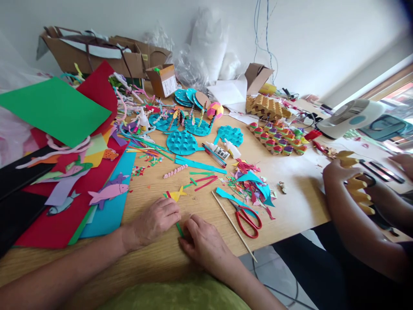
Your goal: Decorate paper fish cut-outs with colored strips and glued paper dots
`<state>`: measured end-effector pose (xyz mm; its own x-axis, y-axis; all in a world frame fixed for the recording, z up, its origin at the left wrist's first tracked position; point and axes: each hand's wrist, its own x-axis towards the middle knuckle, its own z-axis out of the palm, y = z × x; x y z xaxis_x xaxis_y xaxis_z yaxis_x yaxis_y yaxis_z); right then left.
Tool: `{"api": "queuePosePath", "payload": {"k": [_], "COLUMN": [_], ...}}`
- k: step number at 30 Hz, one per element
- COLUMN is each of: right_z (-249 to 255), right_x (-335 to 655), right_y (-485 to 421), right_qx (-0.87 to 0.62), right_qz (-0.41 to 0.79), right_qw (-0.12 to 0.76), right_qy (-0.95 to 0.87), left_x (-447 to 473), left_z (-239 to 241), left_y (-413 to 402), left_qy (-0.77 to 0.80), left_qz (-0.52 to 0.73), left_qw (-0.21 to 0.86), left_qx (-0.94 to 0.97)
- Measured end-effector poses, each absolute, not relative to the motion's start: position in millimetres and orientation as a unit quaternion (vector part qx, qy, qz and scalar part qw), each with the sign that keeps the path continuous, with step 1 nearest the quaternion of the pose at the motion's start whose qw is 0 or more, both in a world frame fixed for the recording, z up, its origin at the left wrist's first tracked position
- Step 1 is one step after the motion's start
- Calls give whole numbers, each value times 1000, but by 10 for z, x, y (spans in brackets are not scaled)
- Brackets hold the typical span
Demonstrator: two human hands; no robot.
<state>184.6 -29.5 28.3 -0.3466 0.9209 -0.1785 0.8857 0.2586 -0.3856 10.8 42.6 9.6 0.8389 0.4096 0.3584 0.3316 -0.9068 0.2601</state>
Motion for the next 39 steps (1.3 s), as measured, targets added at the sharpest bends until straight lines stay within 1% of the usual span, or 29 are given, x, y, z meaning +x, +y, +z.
{"api": "queuePosePath", "payload": {"k": [5,9,12,16,21,23,25,30,35,39], "right_z": [267,255,242,216,230,264,297,279,185,141], "right_x": [1815,1806,1804,1817,1861,1872,1877,1881,1883,1880], "right_y": [-279,-270,-268,-258,-238,-249,-274,-334,-345,-347], "right_qx": [-585,-598,-602,-606,-600,-597,-592,-565,-535,-525], "right_qz": [206,216,214,225,278,290,290,247,184,144], "right_qw": [32,29,35,66,149,155,141,132,163,193], "right_qy": [-784,-771,-769,-760,-735,-732,-738,-776,-808,-816], "left_x": [103,125,160,199,195,189,188,191,172,162], "left_z": [101,96,114,143,136,120,103,100,126,113], "left_y": [414,410,418,431,432,434,441,472,488,495], "left_qy": [199,184,178,169,165,164,174,210,222,222], "left_qz": [171,133,134,142,141,143,150,186,197,208], "left_qw": [119,98,82,71,63,66,76,139,189,201], "left_qx": [957,969,971,973,974,974,970,950,936,931]}}
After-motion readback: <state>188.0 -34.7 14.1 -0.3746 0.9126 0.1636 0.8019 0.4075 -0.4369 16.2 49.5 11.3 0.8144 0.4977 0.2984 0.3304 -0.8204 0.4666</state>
